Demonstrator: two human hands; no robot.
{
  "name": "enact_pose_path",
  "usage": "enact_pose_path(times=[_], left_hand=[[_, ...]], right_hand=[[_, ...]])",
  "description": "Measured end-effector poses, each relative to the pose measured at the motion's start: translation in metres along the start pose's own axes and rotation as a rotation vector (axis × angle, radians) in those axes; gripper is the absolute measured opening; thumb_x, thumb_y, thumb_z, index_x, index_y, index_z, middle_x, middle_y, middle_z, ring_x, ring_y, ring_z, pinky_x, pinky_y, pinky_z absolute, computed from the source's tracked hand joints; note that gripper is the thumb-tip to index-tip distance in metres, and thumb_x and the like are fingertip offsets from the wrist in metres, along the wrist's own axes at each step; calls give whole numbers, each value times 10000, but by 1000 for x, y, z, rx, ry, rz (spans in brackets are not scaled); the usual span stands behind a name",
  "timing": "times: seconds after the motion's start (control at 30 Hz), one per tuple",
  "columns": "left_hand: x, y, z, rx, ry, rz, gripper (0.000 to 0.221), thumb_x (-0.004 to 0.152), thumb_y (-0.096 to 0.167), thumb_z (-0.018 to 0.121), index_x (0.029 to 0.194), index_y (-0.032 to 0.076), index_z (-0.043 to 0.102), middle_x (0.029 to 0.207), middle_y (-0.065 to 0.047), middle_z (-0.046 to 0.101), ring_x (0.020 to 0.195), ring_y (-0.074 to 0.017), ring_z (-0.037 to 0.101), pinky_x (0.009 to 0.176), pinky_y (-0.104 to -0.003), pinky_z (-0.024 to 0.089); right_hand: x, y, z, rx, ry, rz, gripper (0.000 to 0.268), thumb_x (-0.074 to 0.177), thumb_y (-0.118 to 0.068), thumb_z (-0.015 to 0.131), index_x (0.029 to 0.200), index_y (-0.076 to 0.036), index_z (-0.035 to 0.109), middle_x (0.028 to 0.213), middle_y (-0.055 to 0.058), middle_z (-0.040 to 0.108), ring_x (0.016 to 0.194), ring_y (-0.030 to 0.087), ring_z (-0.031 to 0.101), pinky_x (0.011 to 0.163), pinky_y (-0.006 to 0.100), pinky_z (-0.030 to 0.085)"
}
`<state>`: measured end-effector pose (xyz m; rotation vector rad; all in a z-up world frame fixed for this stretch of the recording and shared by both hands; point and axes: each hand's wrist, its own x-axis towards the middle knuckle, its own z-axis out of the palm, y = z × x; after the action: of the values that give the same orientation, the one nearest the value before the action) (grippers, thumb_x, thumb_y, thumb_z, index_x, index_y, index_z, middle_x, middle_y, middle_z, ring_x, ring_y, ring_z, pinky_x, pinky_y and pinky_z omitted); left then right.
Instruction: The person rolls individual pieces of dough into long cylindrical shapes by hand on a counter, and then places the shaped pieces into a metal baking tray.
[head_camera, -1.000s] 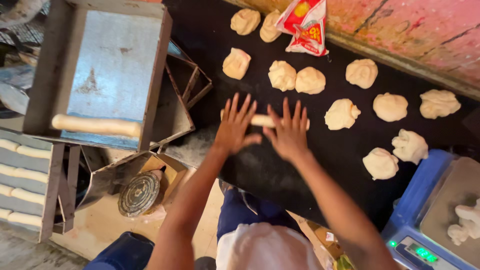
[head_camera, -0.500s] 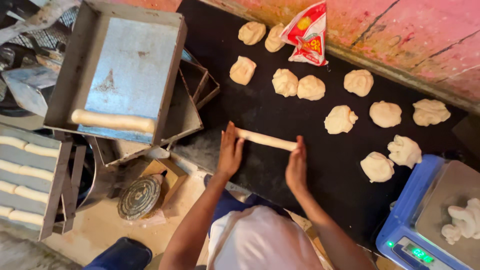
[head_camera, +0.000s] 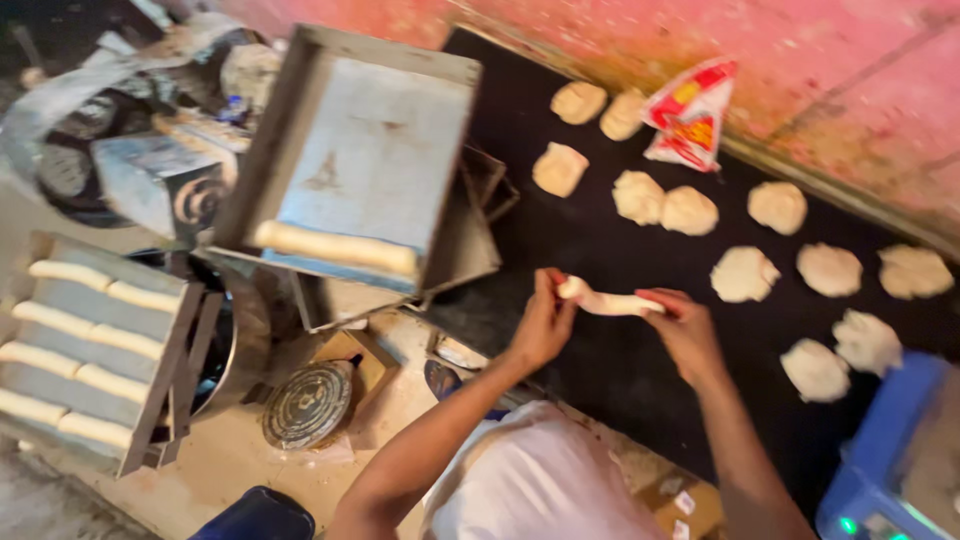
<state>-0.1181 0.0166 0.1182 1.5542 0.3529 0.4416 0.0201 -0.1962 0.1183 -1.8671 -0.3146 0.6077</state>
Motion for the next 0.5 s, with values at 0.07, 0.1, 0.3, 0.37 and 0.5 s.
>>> enact_pose_path(times=[0.07,0.1,0.3,0.37,0.5], left_hand=[[3,45,-23,-152,-19,47,337,1019,57,626,1296,13,439,1181,-153,615,1096,-292,654,956,-373,542],[4,64,-45,-38,41,222,421,1011,37,637,1376,2,429,1277,-173,582,1192,-283,605,1027,-380,498],[75,115,-263,83,142,344,457,1039,22,650,1472,16,501,1354,-108,614,1182,-147,628,1054,-285,523],[85,116,-317,184,115,328,441,1046,41,677,1461,13,529,1330,-101,648,1164,-145,629,1043,-288,516],[97,95,-365,656,155,145,477,983,183,736,1419,66,580,1292,-78,689,998,-196,646,936,-322,448]], right_hand=[[-2,-59,8,32,-102,-60,356,886,15,709,1241,7,725,1302,27,597,1086,121,601,895,248,488],[-3,-89,19,16,-155,-111,369,876,20,699,1244,2,712,1299,18,590,1110,110,609,920,241,502],[25,-225,135,-84,-444,-459,358,920,-48,734,1277,-36,705,1218,24,624,1074,144,627,898,287,535],[44,-251,174,-514,-318,-775,380,858,-153,791,1231,-92,748,1147,57,664,1136,236,614,984,364,476],[75,-272,238,-844,-312,-754,324,832,-247,782,1143,-153,777,1116,29,695,1181,251,517,948,449,317]])
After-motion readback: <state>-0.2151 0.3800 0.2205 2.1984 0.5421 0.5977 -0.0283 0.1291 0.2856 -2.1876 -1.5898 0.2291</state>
